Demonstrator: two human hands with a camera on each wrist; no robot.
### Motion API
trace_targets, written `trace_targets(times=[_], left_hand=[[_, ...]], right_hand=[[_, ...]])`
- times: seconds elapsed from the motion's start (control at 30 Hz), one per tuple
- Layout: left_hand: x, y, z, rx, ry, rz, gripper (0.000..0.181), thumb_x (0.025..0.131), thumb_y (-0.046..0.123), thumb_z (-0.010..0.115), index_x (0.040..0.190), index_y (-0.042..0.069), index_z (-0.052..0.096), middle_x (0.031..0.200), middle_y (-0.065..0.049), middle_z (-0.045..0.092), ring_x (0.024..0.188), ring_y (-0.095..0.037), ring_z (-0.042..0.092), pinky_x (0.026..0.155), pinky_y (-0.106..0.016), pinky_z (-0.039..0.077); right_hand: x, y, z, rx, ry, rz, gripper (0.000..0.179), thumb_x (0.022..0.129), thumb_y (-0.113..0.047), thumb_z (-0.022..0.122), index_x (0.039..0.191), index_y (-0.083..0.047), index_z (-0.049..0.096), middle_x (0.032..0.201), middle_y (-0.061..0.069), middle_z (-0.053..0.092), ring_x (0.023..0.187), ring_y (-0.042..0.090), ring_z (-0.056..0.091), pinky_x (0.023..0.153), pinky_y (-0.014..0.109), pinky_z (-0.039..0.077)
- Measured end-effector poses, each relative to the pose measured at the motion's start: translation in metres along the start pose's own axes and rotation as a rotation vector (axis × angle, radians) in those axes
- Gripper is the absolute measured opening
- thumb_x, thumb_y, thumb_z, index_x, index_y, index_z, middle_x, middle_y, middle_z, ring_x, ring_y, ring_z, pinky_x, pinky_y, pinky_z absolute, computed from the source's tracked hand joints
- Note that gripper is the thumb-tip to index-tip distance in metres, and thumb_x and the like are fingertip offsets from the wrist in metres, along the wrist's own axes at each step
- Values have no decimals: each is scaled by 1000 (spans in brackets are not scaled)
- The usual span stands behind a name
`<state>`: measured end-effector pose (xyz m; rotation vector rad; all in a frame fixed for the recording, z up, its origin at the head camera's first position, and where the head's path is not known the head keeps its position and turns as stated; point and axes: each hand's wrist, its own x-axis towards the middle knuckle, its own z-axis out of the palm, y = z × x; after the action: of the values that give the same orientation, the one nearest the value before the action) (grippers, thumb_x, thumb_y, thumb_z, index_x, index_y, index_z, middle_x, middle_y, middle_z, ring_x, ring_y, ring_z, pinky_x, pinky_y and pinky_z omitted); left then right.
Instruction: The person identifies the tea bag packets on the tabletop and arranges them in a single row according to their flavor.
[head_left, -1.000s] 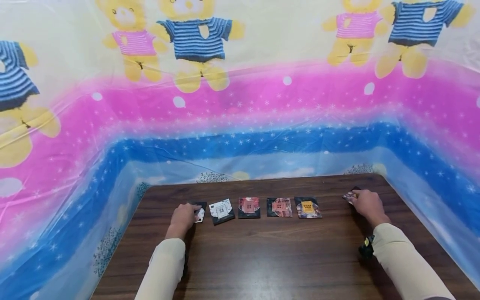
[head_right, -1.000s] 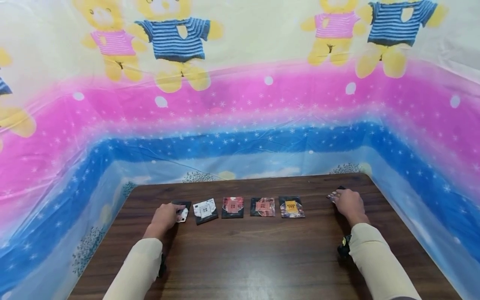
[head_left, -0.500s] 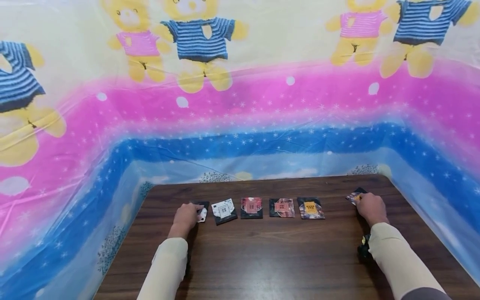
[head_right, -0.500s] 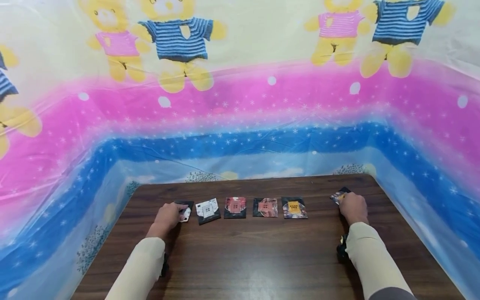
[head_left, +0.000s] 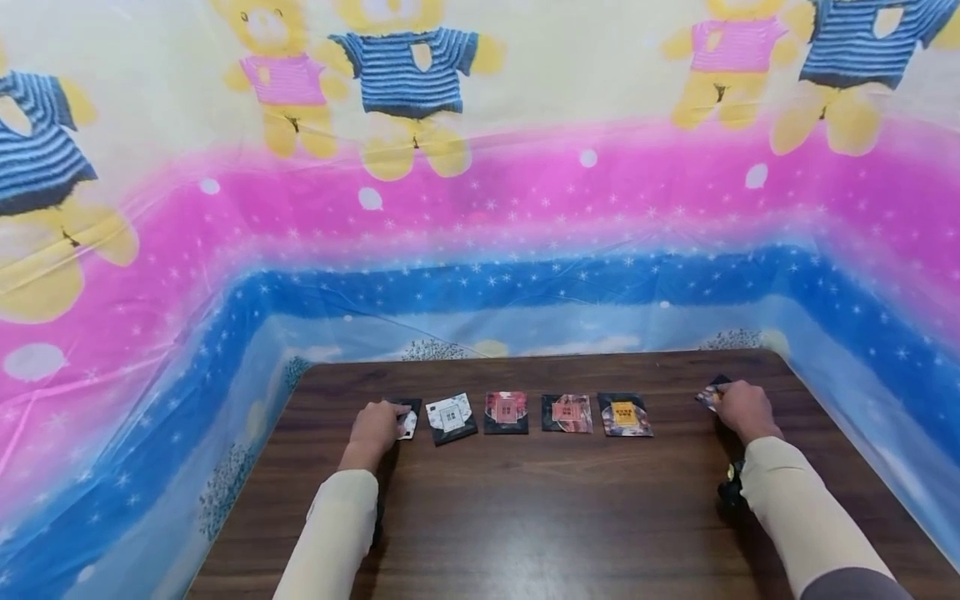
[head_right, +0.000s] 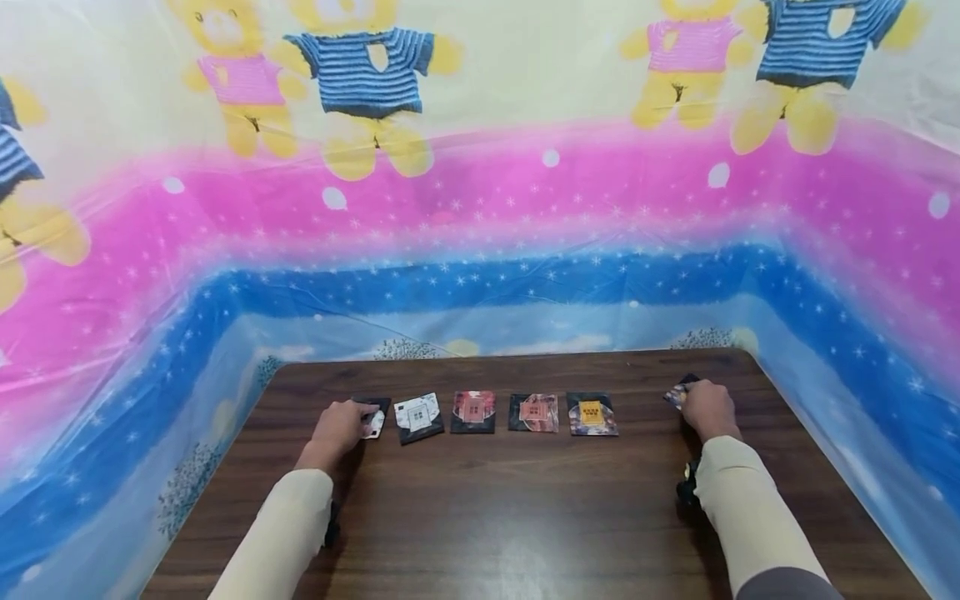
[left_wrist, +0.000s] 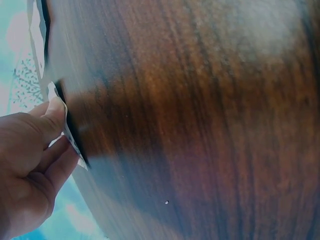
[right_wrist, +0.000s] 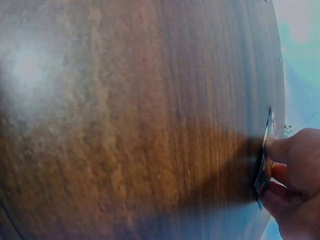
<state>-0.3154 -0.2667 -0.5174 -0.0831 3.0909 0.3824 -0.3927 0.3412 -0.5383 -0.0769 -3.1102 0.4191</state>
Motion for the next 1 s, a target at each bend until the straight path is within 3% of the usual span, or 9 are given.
trace_targets(times=[0.27,0.57,0.77,1.0], left_hand=[[3,3,-3,11,3,4,41,96,14,70,137,16,67,138,-29,60,96,-40,70,75,-45,57],[3,3,-5,7,1,-7,42,94,15,73,136,16,68,129,-28,66,99,-40,71,82,-50,58],[5,2,-2,23,-8,-6,42,95,15,73,137,17,67,135,-27,64,104,-42,70,88,-52,57],[2,0,1,34,5,0,42,94,15,74,135,17,69,128,-27,67,99,-41,71,83,-50,57]], right_hand=[[-2,-2,-7,-2,36,-3,36,101,-17,59,126,8,67,117,37,66,100,57,61,85,62,50],[-4,-6,-9,34,7,-29,39,100,-16,62,129,10,64,122,38,64,107,57,59,92,63,48],[-8,-8,-2,44,23,-89,37,97,-12,66,126,10,66,121,38,64,109,57,59,92,64,48],[-9,-10,5,51,-2,-136,38,98,-14,67,132,3,65,130,38,59,117,59,55,97,65,47]])
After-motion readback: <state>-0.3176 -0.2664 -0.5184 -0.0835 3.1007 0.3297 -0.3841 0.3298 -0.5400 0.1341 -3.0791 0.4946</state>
